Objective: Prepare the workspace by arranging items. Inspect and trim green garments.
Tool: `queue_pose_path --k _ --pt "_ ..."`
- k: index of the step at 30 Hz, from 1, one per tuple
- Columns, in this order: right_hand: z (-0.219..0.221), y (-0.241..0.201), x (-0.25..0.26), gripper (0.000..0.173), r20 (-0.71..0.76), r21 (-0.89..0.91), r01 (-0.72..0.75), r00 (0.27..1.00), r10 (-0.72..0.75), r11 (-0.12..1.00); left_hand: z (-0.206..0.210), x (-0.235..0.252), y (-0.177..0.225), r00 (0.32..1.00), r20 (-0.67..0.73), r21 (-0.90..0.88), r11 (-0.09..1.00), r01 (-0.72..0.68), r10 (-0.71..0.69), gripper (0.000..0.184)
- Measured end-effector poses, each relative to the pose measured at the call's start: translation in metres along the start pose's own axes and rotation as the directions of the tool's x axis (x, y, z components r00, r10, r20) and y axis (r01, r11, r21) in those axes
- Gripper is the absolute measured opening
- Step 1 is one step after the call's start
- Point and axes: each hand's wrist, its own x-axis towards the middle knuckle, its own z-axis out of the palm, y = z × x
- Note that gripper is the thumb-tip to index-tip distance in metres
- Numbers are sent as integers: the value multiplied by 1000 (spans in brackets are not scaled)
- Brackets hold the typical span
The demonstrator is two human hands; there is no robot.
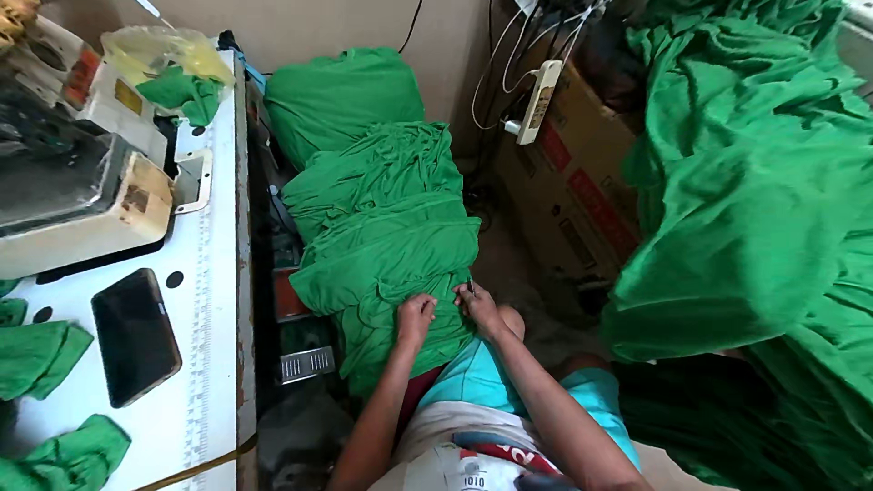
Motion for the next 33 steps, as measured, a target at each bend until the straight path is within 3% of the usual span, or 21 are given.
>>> queue_pose_path --k 3,7,9,11,13,15,18,23,26,30,33 --pt "2 0 0 31 -8 -17 15 1000 -15 1000 6 0 -1 992 88 242 964 -111 93 26" --pt "3 2 -2 30 -15 -89 40 999 -42 995 11 3 11 988 156 449 890 -76 6 31" --pt "3 1 -2 31 -13 -144 38 999 -40 989 3 9 14 982 160 378 925 35 -103 35" --pt "3 3 -2 32 -16 -176 48 999 -52 983 -6 14 5 981 143 171 980 105 -130 33" --pt "2 2 -2 35 -10 -184 50 999 -53 982 -11 15 -4 982 147 4 993 118 -118 31" --pt "2 1 -3 41 -17 -165 49 998 -52 985 -10 14 -10 988 138 -9 998 69 -68 28" --pt "2 -1 -6 47 -16 -132 48 999 -50 990 -3 9 -7 989 145 194 979 -60 31 28" --pt "4 -1 -8 48 -11 -162 42 999 -45 986 15 6 14 980 190 505 862 -46 -59 33" --pt "3 -2 -7 50 0 -172 41 999 -41 984 7 13 12 972 210 426 905 10 -110 32" --pt "4 -2 -8 55 19 -159 38 999 -36 987 -9 17 -8 977 213 135 990 -30 0 31" --pt "6 -2 -9 46 -26 -111 20 999 -23 994 -10 18 -12 977 210 -7 999 40 -37 32"
